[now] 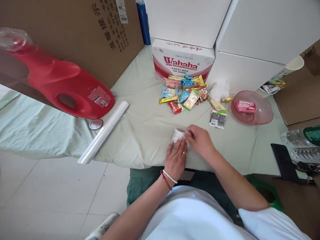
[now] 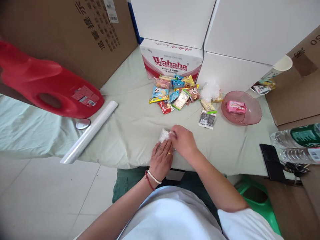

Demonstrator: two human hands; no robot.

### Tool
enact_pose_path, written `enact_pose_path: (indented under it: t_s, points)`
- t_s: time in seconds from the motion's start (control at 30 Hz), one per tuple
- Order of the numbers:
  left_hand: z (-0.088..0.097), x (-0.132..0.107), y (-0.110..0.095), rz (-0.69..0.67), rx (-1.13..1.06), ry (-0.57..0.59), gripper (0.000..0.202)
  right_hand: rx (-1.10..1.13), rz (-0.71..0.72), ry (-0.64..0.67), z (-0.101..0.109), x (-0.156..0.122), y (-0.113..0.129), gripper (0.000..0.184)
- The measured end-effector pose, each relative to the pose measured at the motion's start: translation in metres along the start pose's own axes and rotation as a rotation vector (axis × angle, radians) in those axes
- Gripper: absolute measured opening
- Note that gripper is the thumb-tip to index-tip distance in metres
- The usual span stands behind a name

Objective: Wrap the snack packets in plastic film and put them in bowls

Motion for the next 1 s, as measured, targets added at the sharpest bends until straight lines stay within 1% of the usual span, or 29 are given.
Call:
enact_pose_path:
  t_s: [0.07, 0.1, 0.17, 0.23, 0.3, 0.33, 0.4, 0.47, 0.5, 0.53, 0.6, 0.67, 0.73, 0.77, 0.8, 0.83, 0.9, 1.0]
  points:
    - [0.0, 0.002, 0.001, 0.0, -0.038, 0.01, 0.037, -0.175, 0.068, 0.119, -0.02, 0.014, 0.027, 0.014]
    - [0.002, 0.002, 0.002, 0.004, -0.065, 0.008, 0.033, -0.241, 0.095, 0.175, -0.03, 0.018, 0.037, 0.016]
    - [0.009, 0.002, 0.006, 0.023, -0.117, -0.006, 0.03, -0.294, 0.125, 0.216, -0.043, 0.022, 0.048, 0.022]
    - [0.023, -0.003, 0.012, 0.041, -0.16, -0.043, 0.036, -0.289, 0.132, 0.197, -0.049, 0.018, 0.051, 0.025]
    - [0.04, -0.014, 0.019, 0.035, -0.182, -0.117, 0.041, -0.277, 0.137, 0.153, -0.049, 0.009, 0.051, 0.028]
    - [0.049, -0.02, 0.024, 0.014, -0.188, -0.159, 0.04, -0.274, 0.148, 0.129, -0.048, 0.004, 0.05, 0.03]
    - [0.064, -0.032, 0.035, -0.036, -0.196, -0.215, 0.035, -0.266, 0.198, 0.093, -0.048, -0.005, 0.048, 0.042]
    - [0.072, -0.036, 0.05, -0.048, -0.193, -0.232, 0.03, -0.256, 0.271, 0.076, -0.05, -0.012, 0.048, 0.055]
    - [0.074, -0.036, 0.058, -0.035, -0.182, -0.24, 0.028, -0.252, 0.3, 0.071, -0.051, -0.015, 0.047, 0.056]
    - [0.074, -0.034, 0.065, -0.014, -0.167, -0.252, 0.027, -0.25, 0.316, 0.066, -0.052, -0.017, 0.046, 0.053]
    - [0.072, -0.026, 0.079, 0.033, -0.131, -0.286, 0.026, -0.248, 0.309, 0.054, -0.052, -0.02, 0.043, 0.038]
    - [0.066, -0.018, 0.089, 0.07, -0.112, -0.319, 0.024, -0.231, 0.26, 0.027, -0.043, -0.023, 0.035, 0.029]
    - [0.056, -0.012, 0.095, 0.103, -0.11, -0.325, 0.02, -0.166, 0.179, -0.052, -0.024, -0.023, 0.017, 0.028]
    - [0.051, -0.011, 0.097, 0.122, -0.11, -0.319, 0.019, -0.105, 0.123, -0.118, -0.009, -0.021, 0.002, 0.028]
    - [0.045, -0.011, 0.098, 0.143, -0.103, -0.31, 0.017, -0.034, 0.054, -0.197, 0.008, -0.018, -0.018, 0.028]
    - [0.04, -0.012, 0.098, 0.163, -0.09, -0.302, 0.016, 0.052, -0.015, -0.286, 0.028, -0.013, -0.042, 0.028]
    - [0.033, -0.014, 0.098, 0.187, -0.058, -0.304, 0.016, 0.197, -0.187, -0.47, 0.074, 0.001, -0.104, 0.026]
    - [0.03, -0.018, 0.095, 0.187, -0.04, -0.323, 0.017, 0.273, -0.413, -0.725, 0.141, 0.028, -0.2, 0.024]
Point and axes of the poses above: each hand's wrist, its own x-axis towards the middle knuckle, its own z-axis out of the back of the hand, y = z × x, the point moved 3 cm from there along x, towards the middle knuckle, and after that the axes turned 15 degrees about -y, right-handed, at the moved point
